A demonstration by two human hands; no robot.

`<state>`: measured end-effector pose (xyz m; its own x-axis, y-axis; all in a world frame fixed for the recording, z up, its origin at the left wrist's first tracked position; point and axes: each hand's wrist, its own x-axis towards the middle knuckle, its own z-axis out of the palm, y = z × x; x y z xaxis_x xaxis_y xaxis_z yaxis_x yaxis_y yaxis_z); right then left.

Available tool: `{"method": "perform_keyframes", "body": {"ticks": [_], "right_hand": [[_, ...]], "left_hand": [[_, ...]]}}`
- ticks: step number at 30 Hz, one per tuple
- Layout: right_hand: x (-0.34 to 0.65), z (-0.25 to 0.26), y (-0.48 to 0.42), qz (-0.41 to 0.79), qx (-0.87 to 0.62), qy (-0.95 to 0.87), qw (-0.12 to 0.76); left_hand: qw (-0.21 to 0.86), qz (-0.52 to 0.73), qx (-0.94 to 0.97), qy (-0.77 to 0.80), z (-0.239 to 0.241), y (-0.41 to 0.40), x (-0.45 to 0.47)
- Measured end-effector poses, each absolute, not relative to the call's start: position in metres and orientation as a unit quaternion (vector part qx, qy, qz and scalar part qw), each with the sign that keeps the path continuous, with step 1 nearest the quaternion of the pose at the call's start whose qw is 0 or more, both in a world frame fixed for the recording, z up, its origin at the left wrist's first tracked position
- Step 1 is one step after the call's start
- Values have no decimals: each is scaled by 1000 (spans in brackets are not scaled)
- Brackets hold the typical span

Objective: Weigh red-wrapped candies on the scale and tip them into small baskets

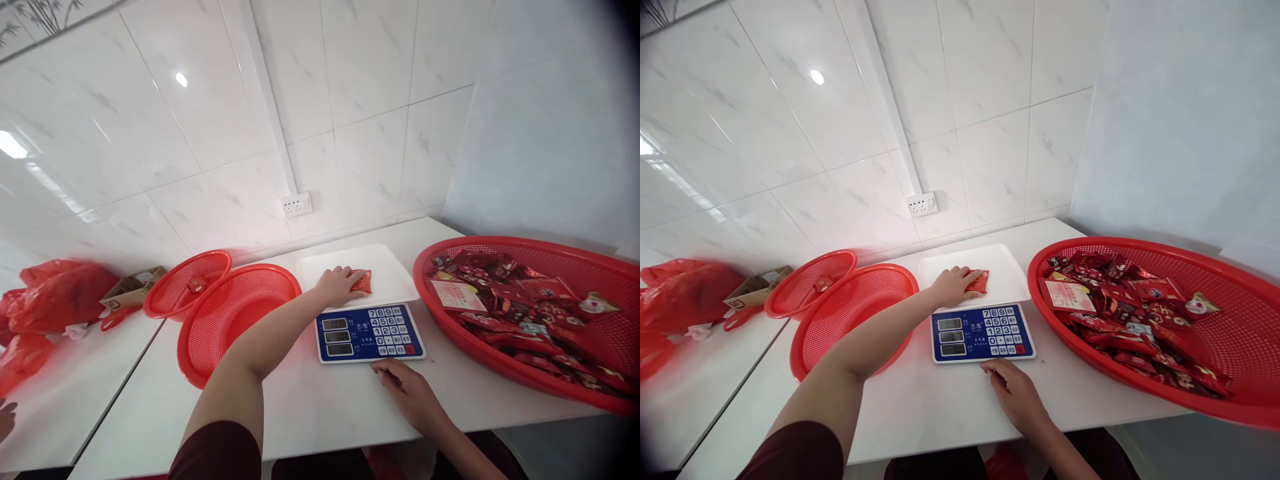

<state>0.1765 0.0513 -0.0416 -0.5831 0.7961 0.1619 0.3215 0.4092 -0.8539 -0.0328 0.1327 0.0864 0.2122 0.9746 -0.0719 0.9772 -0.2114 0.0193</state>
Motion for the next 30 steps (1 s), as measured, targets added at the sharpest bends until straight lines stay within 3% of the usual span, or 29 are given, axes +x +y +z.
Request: {"method": "perform_keyframes", "body": {"ticks": [9,23,30], "right_hand": [[175,-39,52,425,-349,-785,286],[177,-42,53,436,-328,-782,302],[178,-41,52,430,-331,-782,307]], "left_hand": [[-1,-30,777,629,87,144,-38],[-40,109,680,724,120,78,-101],[-25,50,608,792,147,22,-126]]}}
